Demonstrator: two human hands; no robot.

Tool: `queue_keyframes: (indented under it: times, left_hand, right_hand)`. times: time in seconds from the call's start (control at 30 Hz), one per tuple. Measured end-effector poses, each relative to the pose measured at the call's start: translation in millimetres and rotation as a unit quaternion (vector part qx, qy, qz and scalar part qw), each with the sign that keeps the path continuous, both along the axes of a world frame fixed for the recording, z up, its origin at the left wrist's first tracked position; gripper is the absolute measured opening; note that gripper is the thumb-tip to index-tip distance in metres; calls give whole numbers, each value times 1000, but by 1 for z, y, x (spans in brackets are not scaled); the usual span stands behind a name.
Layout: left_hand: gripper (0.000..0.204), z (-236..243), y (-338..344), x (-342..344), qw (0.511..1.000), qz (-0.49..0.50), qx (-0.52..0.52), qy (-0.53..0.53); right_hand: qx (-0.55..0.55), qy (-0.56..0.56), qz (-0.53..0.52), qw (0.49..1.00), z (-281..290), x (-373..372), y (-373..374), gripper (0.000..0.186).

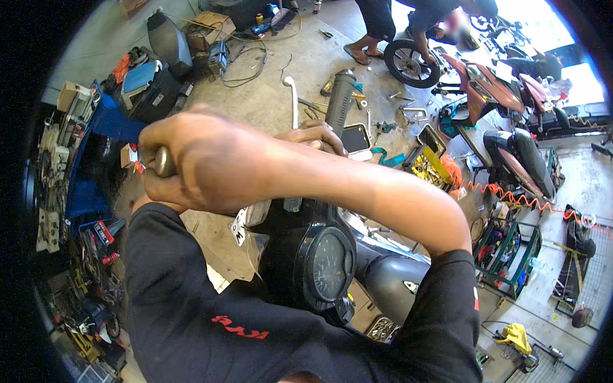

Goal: The person uses a screwdriver to remove screws from the instrument cluster of a motorcycle and then attaches a side mirror by hand.

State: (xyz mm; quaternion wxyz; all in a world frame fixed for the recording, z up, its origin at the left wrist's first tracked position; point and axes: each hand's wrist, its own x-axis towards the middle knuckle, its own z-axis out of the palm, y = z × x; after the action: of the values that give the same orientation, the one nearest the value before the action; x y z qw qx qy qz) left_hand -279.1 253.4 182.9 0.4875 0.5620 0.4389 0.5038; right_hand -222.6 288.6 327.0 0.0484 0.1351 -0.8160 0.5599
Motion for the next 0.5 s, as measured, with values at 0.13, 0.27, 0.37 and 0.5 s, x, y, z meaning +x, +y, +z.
queue_keyframes:
  times: [0.13, 0.27, 0.37, 0.5]
  left_hand:
    - [40, 4, 3, 1, 997, -11, -51, -64]
    - [43, 3, 8, 4, 995, -15, -43, -86]
    - [43, 3, 11, 6, 999, 20, 12, 49]
    - [35, -3, 12, 25, 995, 83, 56, -6]
  right_hand:
    - [97, -83, 41, 991, -5, -9, -10, 37]
    - [58, -5, 33, 998, -27, -1, -2, 25]
    - [35, -11, 39, 999, -17, 18, 17, 25]
    - [-45, 0, 52, 998, -31, 47, 27, 27]
